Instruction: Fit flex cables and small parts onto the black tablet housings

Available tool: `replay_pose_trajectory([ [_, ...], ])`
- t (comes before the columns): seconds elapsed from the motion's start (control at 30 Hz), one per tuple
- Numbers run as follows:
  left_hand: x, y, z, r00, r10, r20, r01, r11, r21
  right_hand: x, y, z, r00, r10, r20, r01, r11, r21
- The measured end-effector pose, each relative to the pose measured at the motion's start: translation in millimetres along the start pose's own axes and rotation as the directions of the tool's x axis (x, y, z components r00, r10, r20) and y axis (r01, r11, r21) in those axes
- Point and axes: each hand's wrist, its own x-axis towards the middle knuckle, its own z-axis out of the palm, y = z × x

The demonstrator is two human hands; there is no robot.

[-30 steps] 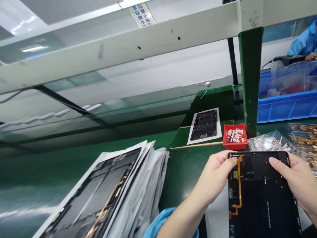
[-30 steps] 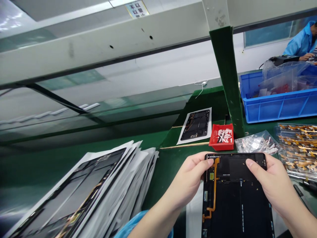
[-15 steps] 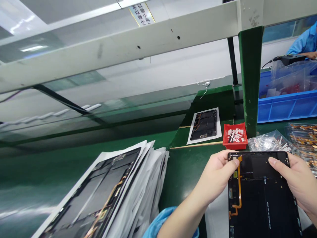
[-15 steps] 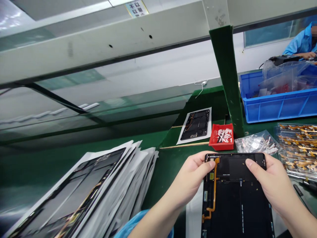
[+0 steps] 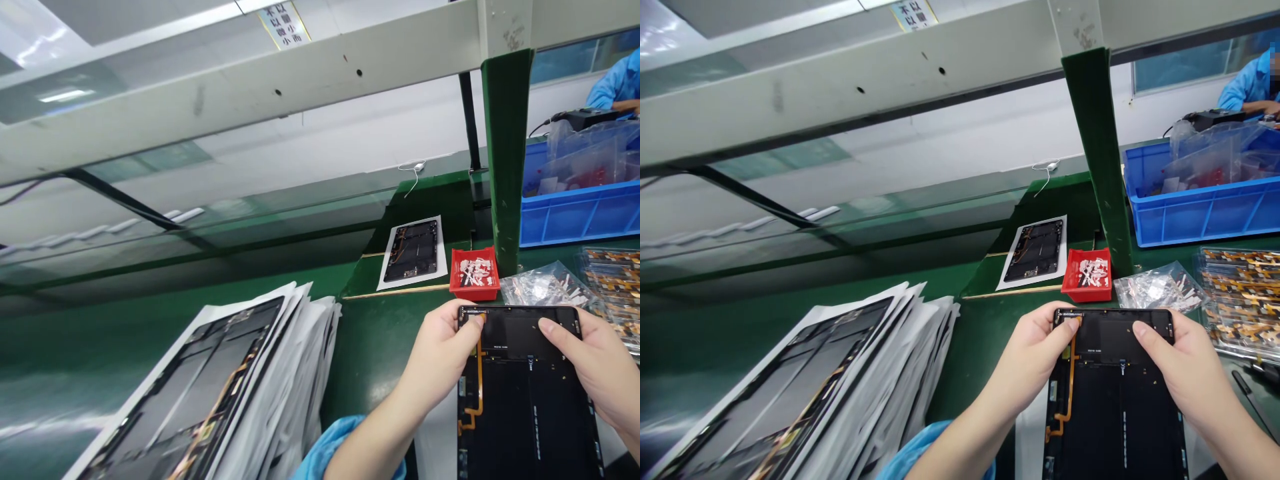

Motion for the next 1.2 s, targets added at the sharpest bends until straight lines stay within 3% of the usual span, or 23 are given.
replay_pose_trajectory([
  [0.3, 0.4, 4.3, 0.6, 0.987, 0.019, 0.159, 0.005, 0.989, -0.147, -0.1, -0.7, 0.8, 0.997, 0.011, -0.078, -0.010, 1.000, 0.008],
  [0.57, 0.4, 0.0, 0.8, 0.990, -0.045, 0.134, 0.072, 0.978, -0.197, -1.2, -4.7, 4.8, 0.995, 0.044, -0.088, -0.037, 0.997, 0.071],
  [0.77, 0.0, 1.1, 1.7, 0.980, 0.021, 0.200, 0.030, 0.968, -0.249, 4.0, -2.2, -2.5, 0.995, 0.081, -0.061, -0.070, 0.986, 0.152],
  [1.2, 1.4, -0.4, 1.0, 0.967, 0.027, 0.255, 0.041, 0.966, -0.257, 5.2, -1.9, -4.3, 0.994, 0.087, -0.066, -0.074, 0.981, 0.178],
])
